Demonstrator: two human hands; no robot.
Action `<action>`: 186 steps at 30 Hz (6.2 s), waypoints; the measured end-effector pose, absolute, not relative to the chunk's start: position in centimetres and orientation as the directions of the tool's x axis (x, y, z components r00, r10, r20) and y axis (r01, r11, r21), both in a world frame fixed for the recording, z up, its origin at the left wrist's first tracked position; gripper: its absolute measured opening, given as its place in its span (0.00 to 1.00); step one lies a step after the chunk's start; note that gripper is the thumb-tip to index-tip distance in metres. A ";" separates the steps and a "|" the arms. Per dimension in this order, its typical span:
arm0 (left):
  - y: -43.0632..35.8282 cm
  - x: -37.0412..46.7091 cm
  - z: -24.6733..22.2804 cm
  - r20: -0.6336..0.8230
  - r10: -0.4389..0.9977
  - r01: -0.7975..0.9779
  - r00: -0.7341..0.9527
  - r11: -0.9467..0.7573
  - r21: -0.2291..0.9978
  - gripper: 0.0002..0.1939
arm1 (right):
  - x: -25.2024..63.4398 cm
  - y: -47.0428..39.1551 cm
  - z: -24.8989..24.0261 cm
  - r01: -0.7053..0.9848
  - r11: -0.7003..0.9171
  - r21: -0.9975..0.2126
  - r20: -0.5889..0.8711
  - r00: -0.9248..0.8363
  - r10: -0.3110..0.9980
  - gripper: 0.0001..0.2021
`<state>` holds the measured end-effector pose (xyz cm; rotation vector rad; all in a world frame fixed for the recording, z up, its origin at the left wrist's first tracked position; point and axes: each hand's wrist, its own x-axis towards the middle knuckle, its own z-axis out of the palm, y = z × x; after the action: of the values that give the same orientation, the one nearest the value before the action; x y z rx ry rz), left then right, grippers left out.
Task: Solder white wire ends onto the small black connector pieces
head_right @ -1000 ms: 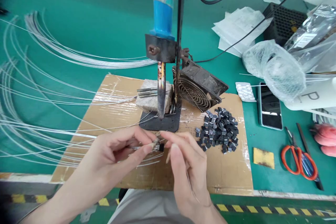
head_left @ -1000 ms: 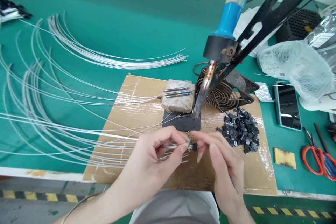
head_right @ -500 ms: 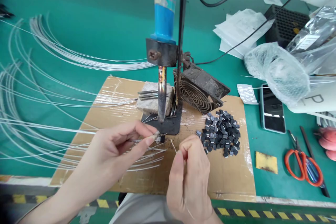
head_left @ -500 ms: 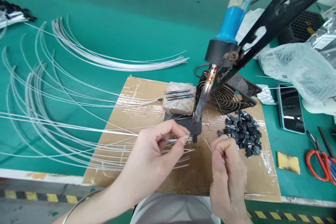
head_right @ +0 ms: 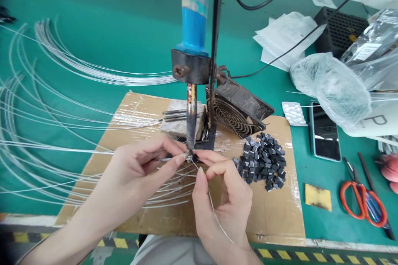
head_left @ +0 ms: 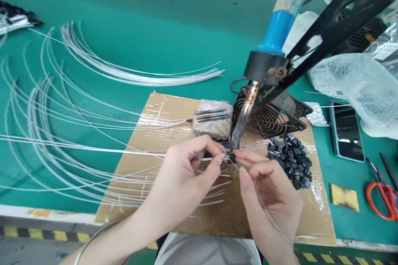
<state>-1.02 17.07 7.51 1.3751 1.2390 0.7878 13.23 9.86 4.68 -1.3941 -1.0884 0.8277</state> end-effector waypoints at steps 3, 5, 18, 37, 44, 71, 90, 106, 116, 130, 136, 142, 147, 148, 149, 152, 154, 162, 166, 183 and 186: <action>17.4 -0.9 7.7 -0.164 0.958 0.250 0.234 0.104 0.963 0.07 | 13.0 10.2 4.9 0.145 0.040 -0.989 0.090 0.354 0.931 0.07; 17.6 -0.8 7.8 -0.155 0.961 0.250 0.231 0.095 0.964 0.07 | 12.9 10.3 5.0 0.137 0.038 -0.990 0.086 0.362 0.928 0.07; 17.7 -0.9 8.1 -0.123 0.968 0.246 0.219 0.068 0.967 0.06 | 12.9 10.7 5.4 0.114 0.035 -0.993 0.076 0.377 0.923 0.08; 17.7 -0.9 8.0 -0.138 0.966 0.259 0.217 0.079 0.963 0.07 | 13.0 10.7 5.4 0.124 0.051 -0.991 0.094 0.369 0.925 0.08; 17.6 -1.0 8.2 -0.145 0.967 0.278 0.207 0.084 0.957 0.07 | 13.0 10.7 5.4 0.115 0.041 -0.993 0.081 0.373 0.924 0.08; 17.4 -0.9 8.0 -0.084 0.975 0.269 0.206 0.027 0.963 0.07 | 13.0 10.5 4.7 0.202 0.108 -0.973 0.176 0.362 0.915 0.07; 17.3 -1.0 8.0 -0.070 0.974 0.287 0.214 0.006 0.958 0.07 | 13.0 10.7 4.4 0.266 0.142 -0.953 0.236 0.364 0.901 0.07; 17.2 -1.1 7.8 -0.065 0.974 0.315 0.215 -0.006 0.949 0.08 | 13.0 10.6 4.4 0.324 0.155 -0.933 0.275 0.364 0.890 0.07; 17.3 -0.9 7.9 -0.041 0.976 0.304 0.216 -0.027 0.952 0.07 | 12.9 10.7 4.2 0.343 0.178 -0.922 0.303 0.356 0.884 0.07; 17.2 -0.9 8.1 -0.056 0.974 0.304 0.219 -0.014 0.953 0.08 | 12.6 10.8 4.5 0.376 0.195 -0.906 0.338 0.364 0.868 0.05; 17.2 -0.9 8.0 -0.055 0.976 0.307 0.210 -0.012 0.952 0.07 | 12.6 10.9 4.5 0.391 0.201 -0.898 0.349 0.357 0.866 0.05; 17.3 -0.9 8.0 -0.066 0.973 0.295 0.220 -0.002 0.956 0.07 | 12.7 10.8 4.4 0.409 0.194 -0.892 0.348 0.344 0.872 0.06; 17.3 -0.8 7.9 -0.059 0.975 0.311 0.216 -0.011 0.950 0.08 | 12.7 10.7 4.2 0.425 0.220 -0.878 0.377 0.331 0.865 0.06; 17.3 -0.8 8.0 -0.061 0.974 0.310 0.218 -0.010 0.951 0.08 | 12.7 10.8 4.1 0.431 0.226 -0.873 0.385 0.327 0.863 0.07; 17.2 -0.8 8.0 -0.065 0.974 0.307 0.219 -0.006 0.952 0.08 | 12.7 10.8 4.1 0.438 0.231 -0.869 0.392 0.322 0.862 0.07; 17.1 -0.9 8.1 -0.072 0.973 0.303 0.220 0.002 0.953 0.07 | 12.6 10.8 4.1 0.472 0.236 -0.849 0.414 0.318 0.853 0.07; 17.1 -0.9 8.2 -0.071 0.974 0.304 0.217 0.001 0.953 0.07 | 12.6 10.8 4.2 0.491 0.240 -0.837 0.430 0.321 0.844 0.07; 17.2 -0.9 8.4 -0.074 0.973 0.306 0.219 0.004 0.952 0.07 | 12.4 10.8 4.4 0.509 0.244 -0.825 0.447 0.324 0.834 0.07; 17.2 -0.9 8.3 -0.073 0.974 0.297 0.216 0.006 0.955 0.07 | 12.4 10.8 4.3 0.505 0.255 -0.825 0.452 0.318 0.833 0.08; 17.1 -0.9 8.1 -0.077 0.973 0.316 0.216 0.005 0.949 0.07 | 12.4 11.1 4.3 0.537 0.253 -0.804 0.474 0.323 0.819 0.07; 17.1 -0.9 8.1 -0.076 0.973 0.312 0.219 0.004 0.950 0.07 | 12.3 11.0 4.3 0.536 0.262 -0.803 0.480 0.319 0.817 0.07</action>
<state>-0.90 17.11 8.08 1.5028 1.2728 0.8398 12.34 11.05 4.34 -1.4033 -1.3462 0.3005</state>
